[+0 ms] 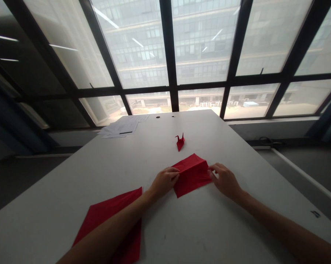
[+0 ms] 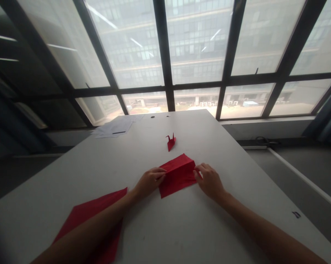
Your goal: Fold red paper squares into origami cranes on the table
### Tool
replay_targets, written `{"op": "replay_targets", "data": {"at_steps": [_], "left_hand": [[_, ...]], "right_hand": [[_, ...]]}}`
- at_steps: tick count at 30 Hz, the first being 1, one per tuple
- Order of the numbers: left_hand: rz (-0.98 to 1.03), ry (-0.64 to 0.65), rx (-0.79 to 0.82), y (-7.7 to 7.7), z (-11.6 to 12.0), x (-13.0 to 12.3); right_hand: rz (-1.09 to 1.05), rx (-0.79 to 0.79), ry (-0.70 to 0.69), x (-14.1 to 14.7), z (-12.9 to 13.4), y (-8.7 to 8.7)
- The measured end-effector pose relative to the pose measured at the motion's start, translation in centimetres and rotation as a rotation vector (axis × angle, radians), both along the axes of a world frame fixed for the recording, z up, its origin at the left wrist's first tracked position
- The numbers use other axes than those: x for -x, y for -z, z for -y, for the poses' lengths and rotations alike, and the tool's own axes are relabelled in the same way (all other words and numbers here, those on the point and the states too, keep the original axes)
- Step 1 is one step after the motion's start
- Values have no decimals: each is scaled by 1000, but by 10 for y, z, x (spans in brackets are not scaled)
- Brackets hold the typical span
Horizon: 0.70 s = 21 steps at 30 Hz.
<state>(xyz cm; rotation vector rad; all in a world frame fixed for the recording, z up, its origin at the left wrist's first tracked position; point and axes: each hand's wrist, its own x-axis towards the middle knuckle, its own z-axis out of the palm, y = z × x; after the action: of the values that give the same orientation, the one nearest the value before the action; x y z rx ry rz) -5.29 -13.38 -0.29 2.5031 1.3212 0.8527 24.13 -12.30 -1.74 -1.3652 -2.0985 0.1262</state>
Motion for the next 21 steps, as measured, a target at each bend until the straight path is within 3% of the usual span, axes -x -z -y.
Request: {"op": "replay_targets", "data": {"at_steps": [2,7,12,16,21], "left_hand": [[-35,29,3,-5,5,-2],[-47,290,91,-12,7,2],[-35,119,9,-4,-6,9],[-183,134,65,0,-9,10],[-193,90,37,2,-9,10]], "right_hand": [[75,47,-65,11,9,2],[163,96,-155,10,5,5],[126,136,-332,-6,-3,2],[131,101,-312,-5,1,-2],[148,109,-312,0,2,-2]]}}
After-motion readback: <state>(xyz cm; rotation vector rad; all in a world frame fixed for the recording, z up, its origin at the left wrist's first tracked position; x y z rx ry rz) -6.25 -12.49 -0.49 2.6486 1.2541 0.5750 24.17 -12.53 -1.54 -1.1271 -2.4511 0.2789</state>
